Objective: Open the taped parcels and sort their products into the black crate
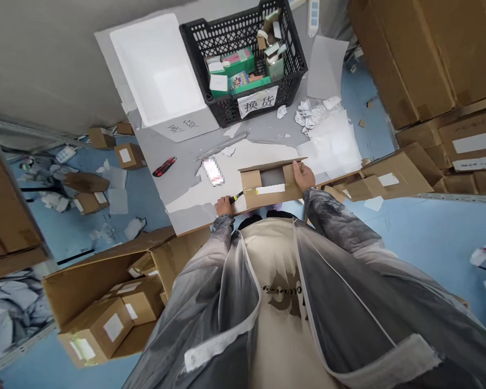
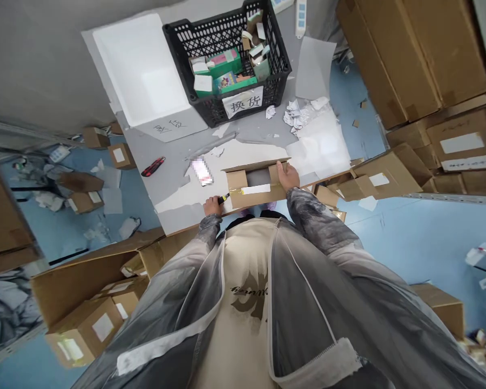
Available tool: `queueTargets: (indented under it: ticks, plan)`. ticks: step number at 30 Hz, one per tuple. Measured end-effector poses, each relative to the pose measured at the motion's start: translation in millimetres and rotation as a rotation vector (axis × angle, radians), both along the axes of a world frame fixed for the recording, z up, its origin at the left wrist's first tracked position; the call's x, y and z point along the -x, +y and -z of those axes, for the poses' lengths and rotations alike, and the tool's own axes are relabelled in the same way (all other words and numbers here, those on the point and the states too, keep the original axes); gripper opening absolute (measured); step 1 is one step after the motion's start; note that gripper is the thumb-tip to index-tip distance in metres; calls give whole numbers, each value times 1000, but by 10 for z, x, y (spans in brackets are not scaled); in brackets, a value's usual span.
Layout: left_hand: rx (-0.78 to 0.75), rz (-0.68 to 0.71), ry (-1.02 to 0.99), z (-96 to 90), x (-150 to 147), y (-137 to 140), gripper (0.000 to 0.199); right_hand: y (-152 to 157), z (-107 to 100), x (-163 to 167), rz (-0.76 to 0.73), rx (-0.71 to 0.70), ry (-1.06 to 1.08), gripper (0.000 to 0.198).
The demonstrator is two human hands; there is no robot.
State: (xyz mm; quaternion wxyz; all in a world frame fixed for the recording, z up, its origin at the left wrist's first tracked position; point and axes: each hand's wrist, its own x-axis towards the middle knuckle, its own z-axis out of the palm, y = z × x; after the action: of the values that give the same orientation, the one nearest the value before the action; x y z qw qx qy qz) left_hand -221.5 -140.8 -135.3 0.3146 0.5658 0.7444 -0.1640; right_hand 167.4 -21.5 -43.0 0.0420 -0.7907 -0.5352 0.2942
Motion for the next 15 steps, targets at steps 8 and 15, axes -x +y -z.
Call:
queueTargets:
  ticks: [8, 15]
  plan:
    - [-16, -116, 101, -247, -165, 174, 53, 273, -9, -154, -22, 71, 90, 95]
    - [-270, 241, -175, -1019, -781, 383, 52, 396, 169, -233, -257, 69, 6, 76]
